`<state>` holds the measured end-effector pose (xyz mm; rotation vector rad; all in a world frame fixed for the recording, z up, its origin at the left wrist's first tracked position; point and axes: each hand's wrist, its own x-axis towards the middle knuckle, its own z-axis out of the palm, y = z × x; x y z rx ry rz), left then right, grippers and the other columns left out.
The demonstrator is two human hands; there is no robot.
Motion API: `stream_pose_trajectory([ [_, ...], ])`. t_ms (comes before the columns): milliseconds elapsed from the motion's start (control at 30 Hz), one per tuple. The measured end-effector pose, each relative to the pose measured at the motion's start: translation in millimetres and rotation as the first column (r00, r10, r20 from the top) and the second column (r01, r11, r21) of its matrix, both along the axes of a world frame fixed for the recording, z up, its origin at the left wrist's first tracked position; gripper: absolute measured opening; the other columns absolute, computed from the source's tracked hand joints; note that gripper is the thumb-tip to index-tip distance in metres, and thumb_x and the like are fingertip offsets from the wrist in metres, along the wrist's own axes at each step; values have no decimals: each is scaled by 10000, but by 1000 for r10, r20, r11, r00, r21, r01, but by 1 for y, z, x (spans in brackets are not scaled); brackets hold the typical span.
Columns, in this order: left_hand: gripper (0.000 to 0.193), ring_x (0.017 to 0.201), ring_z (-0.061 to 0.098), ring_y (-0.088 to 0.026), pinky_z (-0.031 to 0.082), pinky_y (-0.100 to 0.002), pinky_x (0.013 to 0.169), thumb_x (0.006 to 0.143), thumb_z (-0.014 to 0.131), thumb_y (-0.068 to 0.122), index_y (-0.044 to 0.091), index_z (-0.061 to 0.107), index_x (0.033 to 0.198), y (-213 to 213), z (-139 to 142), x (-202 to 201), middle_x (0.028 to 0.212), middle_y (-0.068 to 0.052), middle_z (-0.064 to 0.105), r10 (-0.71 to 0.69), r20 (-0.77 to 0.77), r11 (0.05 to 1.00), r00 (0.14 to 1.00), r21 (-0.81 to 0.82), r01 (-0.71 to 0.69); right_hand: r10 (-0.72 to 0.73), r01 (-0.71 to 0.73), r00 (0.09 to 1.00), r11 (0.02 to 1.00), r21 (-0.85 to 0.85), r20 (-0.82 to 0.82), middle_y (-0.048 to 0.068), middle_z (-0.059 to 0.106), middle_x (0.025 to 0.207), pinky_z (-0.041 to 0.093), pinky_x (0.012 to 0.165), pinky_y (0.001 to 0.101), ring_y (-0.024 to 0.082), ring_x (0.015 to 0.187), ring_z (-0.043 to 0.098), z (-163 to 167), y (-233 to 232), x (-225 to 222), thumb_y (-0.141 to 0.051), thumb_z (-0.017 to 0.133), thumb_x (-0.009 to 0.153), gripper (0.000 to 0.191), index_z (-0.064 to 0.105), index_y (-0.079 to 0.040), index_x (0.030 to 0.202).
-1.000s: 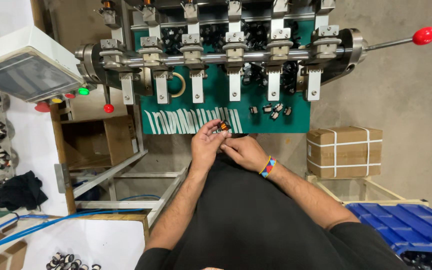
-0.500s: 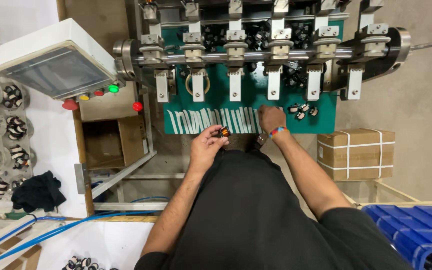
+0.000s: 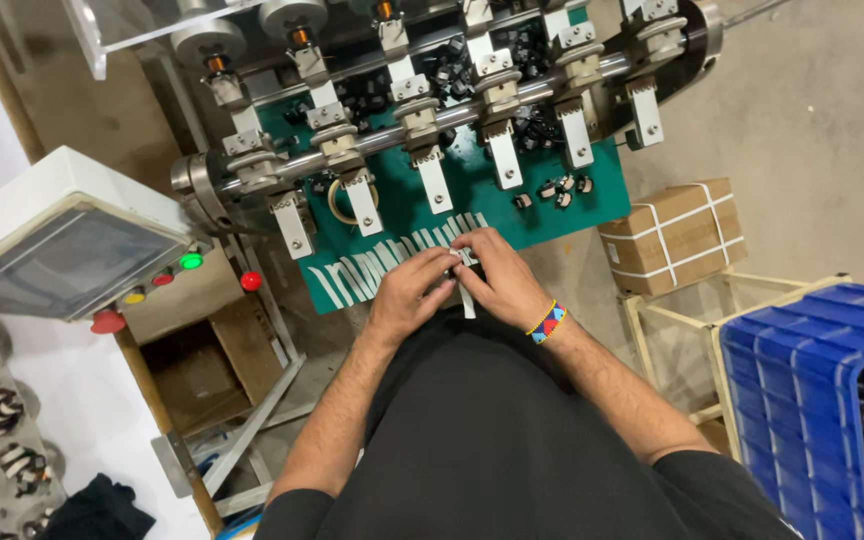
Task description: The person stands at a small multi-station bench machine, picks up small black and orange components, and seats them into the machine's stations. They pull the machine's red-handled lever to cycle the stations, remove processed components, and occasionally wipe parts and the machine with a black cloth.
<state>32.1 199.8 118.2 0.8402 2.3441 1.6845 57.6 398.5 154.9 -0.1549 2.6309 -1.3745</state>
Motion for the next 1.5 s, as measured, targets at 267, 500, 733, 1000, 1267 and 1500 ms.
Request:
stream_pose_trajectory([
  [267, 346, 1066, 730, -274, 595, -340, 892, 873, 787, 72, 59, 692, 1206, -4, -2, -7, 1205, -121, 710, 58, 26, 998, 998, 3, -58, -135, 350, 865, 853, -388, 483, 61, 652, 875, 515, 705, 242, 73, 771, 598, -27, -4, 58, -219, 657, 1029, 243, 664, 5, 1124],
  [500, 371, 1042, 717, -179, 583, -326, 913, 906, 781, 36, -18, 680, 1260, 9, -30, -5, 1179, -146, 723, 8, 594, 922, 804, 307, -236, -229, 272, 952, 935, -225, 202, 37, 650, 885, 506, 686, 285, 141, 778, 610, -25, 13, 45, -162, 649, 1000, 132, 695, -38, 1008],
  [733, 371, 997, 741, -239, 610, -400, 944, 988, 611, 96, -30, 554, 1332, 34, -51, 6, 1197, -200, 718, -546, 815, 682, 192, 566, -463, -74, 112, 921, 991, 78, -383, 100, 628, 986, 464, 827, 437, 320, 963, 598, -7, 45, 10, -64, 692, 895, 98, 692, -79, 992],
  [1000, 446, 1022, 747, -226, 595, -370, 937, 995, 702, 97, -81, 593, 1389, 92, -39, 9, 1203, -187, 711, -390, 804, 814, 449, 529, -239, -245, 246, 969, 943, -223, 29, 72, 665, 884, 546, 712, 288, 132, 792, 642, -27, 117, 3, -171, 777, 881, 296, 708, -43, 1139],
  [1267, 714, 852, 708, -126, 587, -292, 846, 814, 776, 87, 113, 522, 1481, 183, 4, 11, 1138, -80, 718, 19, 391, 1000, 920, 3, -21, 70, -29, 990, 951, -307, 124, 32, 696, 893, 560, 682, 265, 87, 766, 668, -41, 213, -7, -184, 747, 905, 256, 737, -27, 1108],
  [1500, 560, 896, 708, -140, 595, -287, 854, 851, 787, 66, 55, 624, 1386, 227, -16, 28, 1125, -97, 718, 54, 305, 999, 951, -22, -50, 109, -106, 994, 989, 101, -21, 65, 718, 893, 537, 717, 372, 253, 815, 707, -25, 239, -3, -206, 712, 895, 163, 748, -65, 970],
])
